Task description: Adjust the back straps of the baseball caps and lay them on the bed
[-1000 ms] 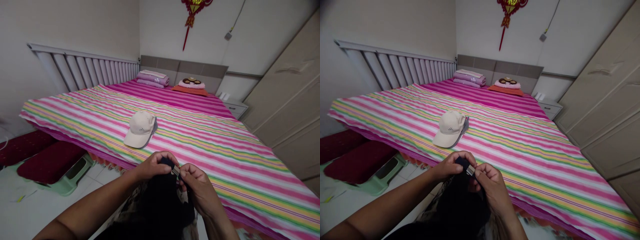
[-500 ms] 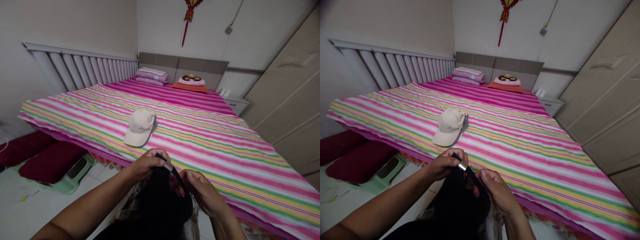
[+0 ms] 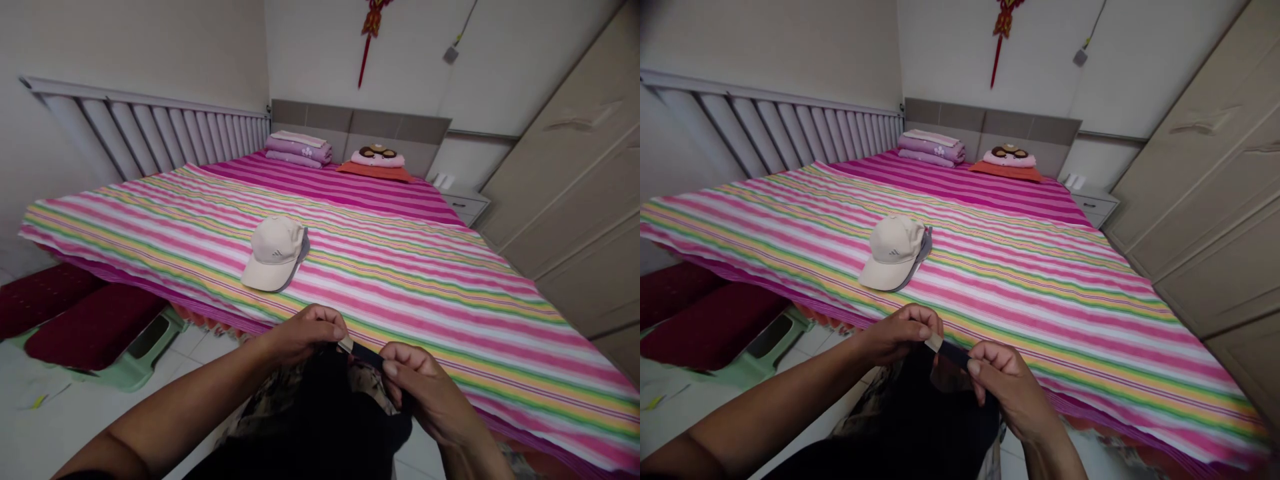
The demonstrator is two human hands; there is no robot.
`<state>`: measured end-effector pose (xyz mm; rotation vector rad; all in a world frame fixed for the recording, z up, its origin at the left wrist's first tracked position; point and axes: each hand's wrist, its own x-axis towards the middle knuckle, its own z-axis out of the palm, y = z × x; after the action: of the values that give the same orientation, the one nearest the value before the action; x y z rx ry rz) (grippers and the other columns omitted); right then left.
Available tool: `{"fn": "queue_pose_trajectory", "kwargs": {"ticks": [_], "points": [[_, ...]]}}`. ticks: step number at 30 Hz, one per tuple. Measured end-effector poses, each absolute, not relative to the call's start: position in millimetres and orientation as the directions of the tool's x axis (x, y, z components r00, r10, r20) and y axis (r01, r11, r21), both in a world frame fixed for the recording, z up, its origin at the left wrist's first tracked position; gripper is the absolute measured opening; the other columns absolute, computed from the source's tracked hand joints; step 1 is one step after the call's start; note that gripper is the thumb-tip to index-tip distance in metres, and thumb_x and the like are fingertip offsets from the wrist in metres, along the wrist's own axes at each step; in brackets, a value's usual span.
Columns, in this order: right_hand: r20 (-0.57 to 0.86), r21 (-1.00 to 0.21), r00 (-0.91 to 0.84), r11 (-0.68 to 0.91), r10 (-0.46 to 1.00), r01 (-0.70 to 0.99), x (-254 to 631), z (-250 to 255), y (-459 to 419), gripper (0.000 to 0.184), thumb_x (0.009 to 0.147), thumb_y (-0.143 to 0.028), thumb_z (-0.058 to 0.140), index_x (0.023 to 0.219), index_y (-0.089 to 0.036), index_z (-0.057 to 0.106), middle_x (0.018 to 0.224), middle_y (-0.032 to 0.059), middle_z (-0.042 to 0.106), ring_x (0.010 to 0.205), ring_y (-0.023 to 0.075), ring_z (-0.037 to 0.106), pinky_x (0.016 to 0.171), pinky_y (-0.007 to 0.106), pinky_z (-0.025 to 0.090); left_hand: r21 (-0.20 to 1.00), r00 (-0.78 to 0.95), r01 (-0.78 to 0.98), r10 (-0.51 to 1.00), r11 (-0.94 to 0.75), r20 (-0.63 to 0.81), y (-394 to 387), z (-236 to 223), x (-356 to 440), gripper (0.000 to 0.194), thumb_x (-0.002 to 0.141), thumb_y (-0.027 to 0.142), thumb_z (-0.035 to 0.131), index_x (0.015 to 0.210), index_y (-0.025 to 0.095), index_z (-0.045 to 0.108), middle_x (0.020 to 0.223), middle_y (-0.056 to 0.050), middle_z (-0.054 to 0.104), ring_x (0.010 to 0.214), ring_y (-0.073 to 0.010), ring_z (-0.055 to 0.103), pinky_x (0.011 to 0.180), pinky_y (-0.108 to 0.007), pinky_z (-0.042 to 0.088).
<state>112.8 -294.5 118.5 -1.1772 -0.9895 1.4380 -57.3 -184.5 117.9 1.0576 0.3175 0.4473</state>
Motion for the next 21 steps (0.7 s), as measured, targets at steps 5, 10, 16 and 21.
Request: {"fn": "queue_pose_trajectory", "kwargs": {"ticks": [5, 10, 16, 21], "points": [[-0.213, -0.973, -0.023, -0.214, 0.977, -0.087, 107, 119, -293, 0.036, 0.069, -0.048, 0.063, 0.059, -0.014, 0.057, 0.036, -0.0067, 0.041, 0.034, 0.0046, 0.029, 0.038, 0.02, 0.018, 0.886, 0.871, -0.152, 0.483, 0.438, -0.09, -187, 118, -54, 0.018, 0.055, 0.025, 0.068, 0.06, 0.01, 0.06, 0.055, -0.002, 0.058, 0.051, -0.0103, 0.052, 0.053, -0.022, 0.036], [-0.239, -0.966, -0.013, -0.24, 0.971, -0.1, 102, 119, -288, 0.037, 0.068, -0.048, 0.063, 0.056, -0.015, 0.055, 0.033, -0.008, 0.038, 0.031, 0.0032, 0.026, 0.036, 0.02, 0.014, 0.876, 0.868, -0.16, 0.487, 0.455, -0.094, -189, 118, -52, 0.02, 0.053, 0.024, 0.069, 0.061, 0.01, 0.057, 0.054, -0.001, 0.056, 0.05, -0.0086, 0.05, 0.052, -0.02, 0.035], [-0.26, -0.953, -0.03, -0.261, 0.965, -0.152, 100, 117, -288, 0.034, 0.07, -0.047, 0.062, 0.058, -0.016, 0.053, 0.032, -0.0099, 0.035, 0.029, 0.0022, 0.021, 0.034, 0.019, 0.011, 0.936, 0.877, -0.119, 0.478, 0.331, -0.057, -187, 114, -60, 0.029, 0.056, 0.028, 0.073, 0.071, 0.011, 0.055, 0.061, -0.001, 0.057, 0.053, -0.0066, 0.048, 0.051, -0.018, 0.032], [-0.265, -0.952, -0.021, -0.265, 0.964, -0.157, 99, 118, -289, 0.035, 0.069, -0.047, 0.062, 0.058, -0.015, 0.053, 0.032, -0.0107, 0.032, 0.029, 0.0021, 0.018, 0.032, 0.018, 0.009, 0.993, 0.866, -0.086, 0.5, 0.084, 0.033, -190, 113, -65, 0.032, 0.062, 0.026, 0.071, 0.083, 0.014, 0.051, 0.071, -0.002, 0.059, 0.06, -0.008, 0.05, 0.053, -0.018, 0.032]]}}
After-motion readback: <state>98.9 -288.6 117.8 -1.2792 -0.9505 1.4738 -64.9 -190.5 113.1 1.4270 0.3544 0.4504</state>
